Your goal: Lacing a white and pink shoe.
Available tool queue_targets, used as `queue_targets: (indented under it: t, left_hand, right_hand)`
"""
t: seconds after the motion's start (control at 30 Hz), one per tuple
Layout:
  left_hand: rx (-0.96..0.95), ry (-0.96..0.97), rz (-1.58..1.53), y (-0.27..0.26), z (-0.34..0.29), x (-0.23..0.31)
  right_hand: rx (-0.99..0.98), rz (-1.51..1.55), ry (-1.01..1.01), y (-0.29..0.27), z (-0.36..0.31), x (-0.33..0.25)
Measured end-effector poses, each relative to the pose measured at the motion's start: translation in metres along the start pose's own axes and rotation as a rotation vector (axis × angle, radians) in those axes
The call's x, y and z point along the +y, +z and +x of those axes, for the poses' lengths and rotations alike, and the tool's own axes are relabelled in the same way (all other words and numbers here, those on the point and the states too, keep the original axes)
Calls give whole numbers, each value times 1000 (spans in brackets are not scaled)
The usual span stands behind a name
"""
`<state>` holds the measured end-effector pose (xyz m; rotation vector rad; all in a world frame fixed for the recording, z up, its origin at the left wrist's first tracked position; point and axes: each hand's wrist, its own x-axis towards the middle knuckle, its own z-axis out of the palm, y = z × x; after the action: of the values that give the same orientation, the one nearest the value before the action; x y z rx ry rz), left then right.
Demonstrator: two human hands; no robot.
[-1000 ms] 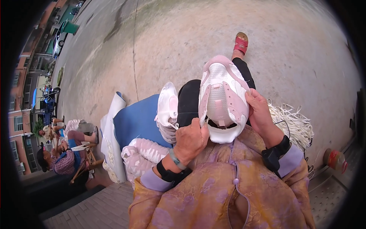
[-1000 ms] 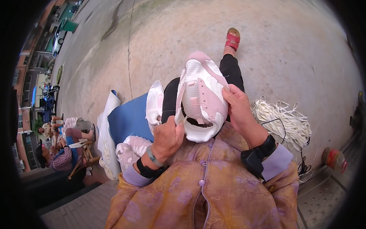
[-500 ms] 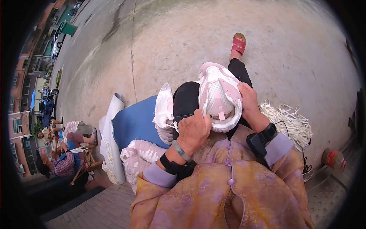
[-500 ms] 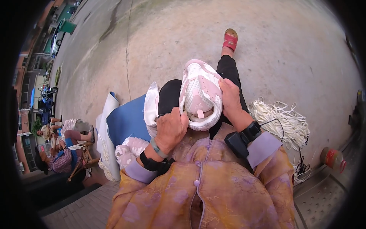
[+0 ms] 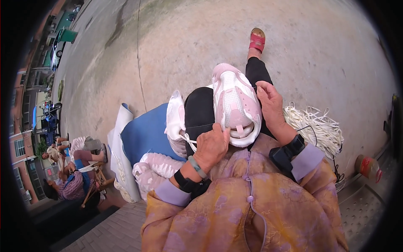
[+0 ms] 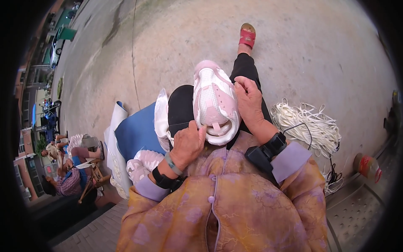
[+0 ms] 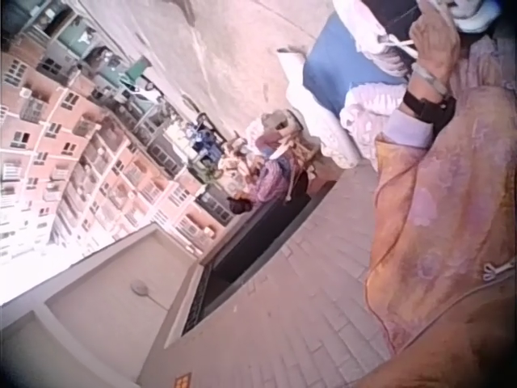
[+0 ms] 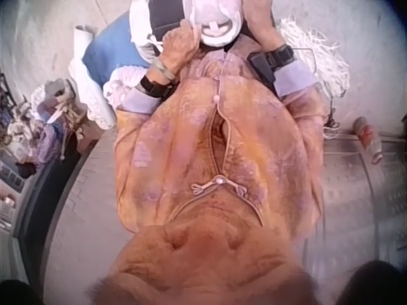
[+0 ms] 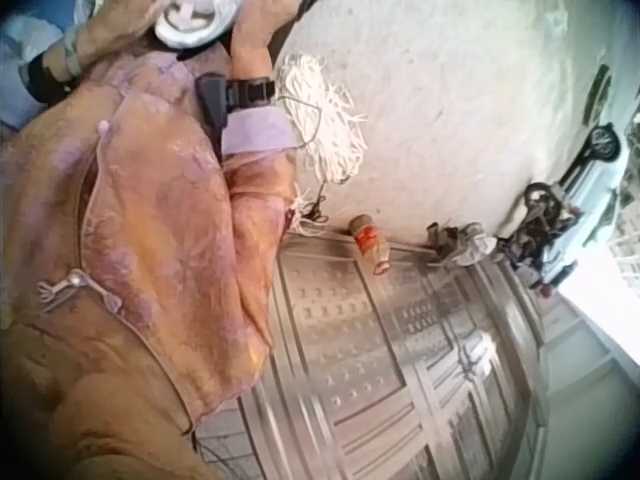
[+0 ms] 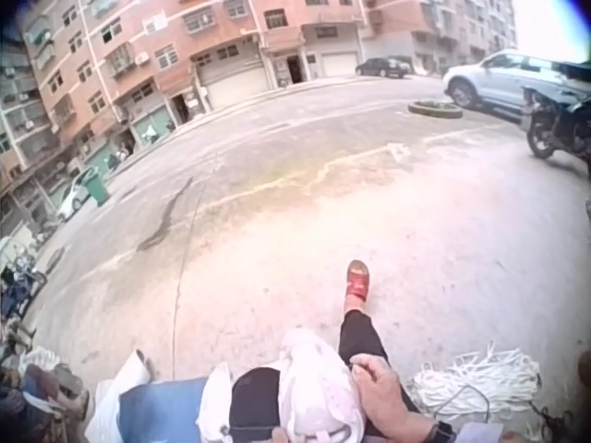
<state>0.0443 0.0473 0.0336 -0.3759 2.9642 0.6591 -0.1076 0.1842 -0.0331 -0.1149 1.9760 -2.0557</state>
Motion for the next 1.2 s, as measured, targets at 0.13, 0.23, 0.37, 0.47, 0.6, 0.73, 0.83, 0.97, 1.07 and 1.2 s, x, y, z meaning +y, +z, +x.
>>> queue_targets:
  t: [0.13,0.23,0.37,0.47,0.6,0.73,0.83,0.97,1.07,1.2]
  left_hand:
    - [-91,9,-33,-6,2,-2]
    - [-150,33,-55,-10,7,-2]
    - [-192,32,-108,-10,14,-8]
    - [-260,-19,-95,-10,17,-8]
    - [-279,-9,-133,-1,20,-11]
    - [-273,-25,-169,4,17,-18]
    - [-268,-9,-228,5,19,-18]
    - [-308,-25,-231,3,20,-10]
    - [-346,-108,-261,1,18,-14]
    - [-400,-211,-298,-8,19,-8]
  right_hand:
    - [-191,-313,-367,2,-19,-39]
    - [-382,-546,-548,7,-23,-32]
    - [-465,-699,-612,13,-20,-15]
    - [-462,-661,-631,11,-17,-8]
    - [-432,-667,-631,9,-19,0]
    - [-364,-640,-672,20,-26,3]
    - [-315,-641,-658,21,-30,2]
    - [-400,-567,-571,4,-30,-2]
    - [-372,-131,-377,-36,-5,-1]
    - [-14,-39,213,-147,36,41]
